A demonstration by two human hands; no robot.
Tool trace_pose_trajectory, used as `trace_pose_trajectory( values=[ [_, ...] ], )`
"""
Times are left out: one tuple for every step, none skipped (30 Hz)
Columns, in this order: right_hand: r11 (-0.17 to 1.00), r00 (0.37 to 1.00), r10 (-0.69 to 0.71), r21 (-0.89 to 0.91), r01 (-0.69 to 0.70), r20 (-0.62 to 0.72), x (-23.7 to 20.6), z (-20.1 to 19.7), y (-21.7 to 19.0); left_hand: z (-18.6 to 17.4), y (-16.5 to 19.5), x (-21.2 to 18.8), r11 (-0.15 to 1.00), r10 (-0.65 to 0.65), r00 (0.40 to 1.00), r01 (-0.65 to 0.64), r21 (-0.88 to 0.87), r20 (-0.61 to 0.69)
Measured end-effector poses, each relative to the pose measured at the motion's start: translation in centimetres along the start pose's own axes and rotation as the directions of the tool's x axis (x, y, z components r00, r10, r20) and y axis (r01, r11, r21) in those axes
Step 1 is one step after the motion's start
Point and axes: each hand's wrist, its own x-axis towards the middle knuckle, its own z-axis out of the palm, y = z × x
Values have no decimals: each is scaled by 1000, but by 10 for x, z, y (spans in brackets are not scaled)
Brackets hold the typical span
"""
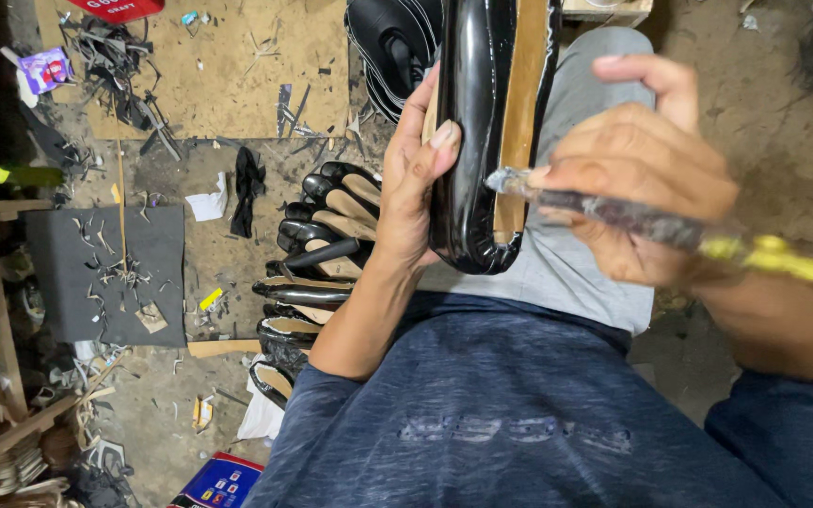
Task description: The person sits on the floor in a workshop and applies glue to the edges of black high-heeled shoes using a brush. They dip the brush into a container of glue and spread it along the shoe's perimeter, handling several shoes one at a time.
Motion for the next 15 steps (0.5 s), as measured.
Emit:
trace_pose_trajectory(
  values=[
    [1000,1000,-10,-9,9,-29,-1,0,4,-1,0,0,1000,-1,1000,1,6,5],
    [1000,998,-19,-20,18,-58,-2,0,9,-1,-1,0,1000,-2,1000,2,11,11],
    [999,998,-25,-39,23,-55,-3,0,14,-2,-1,0,1000,-1,1000,1,16,18],
    [998,998,-33,-56,31,-52,-3,2,18,-2,-2,1,1000,10,1000,-10,13,25],
    [997,998,-42,-69,38,-48,-4,4,20,-2,-3,2,1000,21,999,-22,12,29],
    [998,997,-60,-38,58,-40,-4,6,19,-3,-3,2,1000,25,999,-25,12,22],
    [997,996,-78,-5,78,-31,-6,8,17,-2,-3,3,1000,28,999,-28,12,15],
    [995,995,-96,28,97,-24,-7,9,14,-3,-3,3,1000,22,1000,-22,14,-2],
    [994,995,-103,27,103,0,-8,8,11,-3,-3,3,1000,15,1000,-14,16,-18],
    [994,994,-110,24,109,24,-9,7,9,-3,-2,3,1000,20,1000,-20,14,-16],
    [993,992,-116,21,115,46,-10,5,7,-4,-2,3,1000,24,1000,-24,14,-14],
    [996,996,-89,5,89,17,-10,3,8,-3,-2,3,1000,26,1000,-26,11,-13],
    [998,998,-60,-11,60,-12,-8,4,13,-4,-2,1,1000,24,1000,-24,15,-4],
    [999,999,-32,-29,31,-42,-7,4,17,-4,-2,1,1000,23,1000,-23,18,9],
    [998,998,-45,-40,44,-38,-6,5,21,-4,-3,2,1000,24,1000,-24,13,18]
  ],
)
